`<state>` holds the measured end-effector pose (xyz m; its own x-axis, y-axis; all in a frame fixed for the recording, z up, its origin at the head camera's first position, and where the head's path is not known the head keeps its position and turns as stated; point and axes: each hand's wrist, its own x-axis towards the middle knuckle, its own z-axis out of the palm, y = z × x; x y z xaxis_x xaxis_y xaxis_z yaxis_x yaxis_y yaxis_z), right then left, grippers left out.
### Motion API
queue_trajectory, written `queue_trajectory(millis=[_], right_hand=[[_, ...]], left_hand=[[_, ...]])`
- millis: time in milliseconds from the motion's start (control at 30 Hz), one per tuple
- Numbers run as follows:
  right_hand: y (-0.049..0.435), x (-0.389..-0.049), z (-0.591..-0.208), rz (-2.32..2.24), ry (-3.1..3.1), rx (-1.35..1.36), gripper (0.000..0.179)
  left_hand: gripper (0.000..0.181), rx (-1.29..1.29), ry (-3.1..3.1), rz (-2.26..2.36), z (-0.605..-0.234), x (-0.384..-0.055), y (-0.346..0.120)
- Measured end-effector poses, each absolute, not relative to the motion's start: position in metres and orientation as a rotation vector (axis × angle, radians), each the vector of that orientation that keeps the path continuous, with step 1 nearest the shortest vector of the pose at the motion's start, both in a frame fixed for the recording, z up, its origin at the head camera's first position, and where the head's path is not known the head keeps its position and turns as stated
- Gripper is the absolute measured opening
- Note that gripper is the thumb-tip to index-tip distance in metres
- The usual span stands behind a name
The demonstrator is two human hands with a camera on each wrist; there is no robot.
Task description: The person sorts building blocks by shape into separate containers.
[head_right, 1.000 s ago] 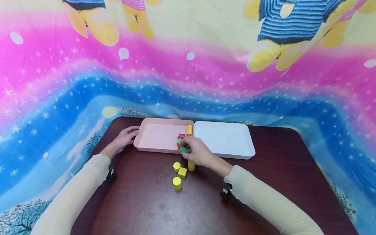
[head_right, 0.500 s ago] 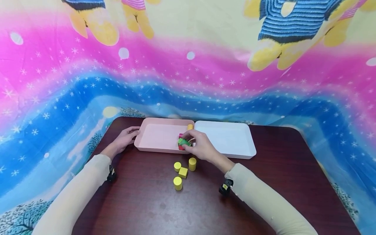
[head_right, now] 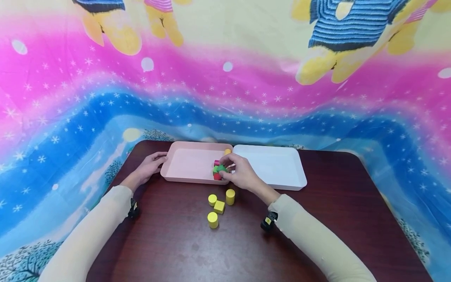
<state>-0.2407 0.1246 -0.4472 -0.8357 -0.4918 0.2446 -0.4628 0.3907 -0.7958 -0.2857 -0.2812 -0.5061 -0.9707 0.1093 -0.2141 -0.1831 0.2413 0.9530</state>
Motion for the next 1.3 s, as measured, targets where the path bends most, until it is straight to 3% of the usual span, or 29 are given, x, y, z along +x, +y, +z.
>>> queue_trajectory(millis=[1300], right_hand=[[0.094,-0.268,-0.467,-1.454,2.535,-0.845,0.037]], left_hand=[[0.053,-0.075,2.280,1.796,-0.507,-0.286,-0.281]])
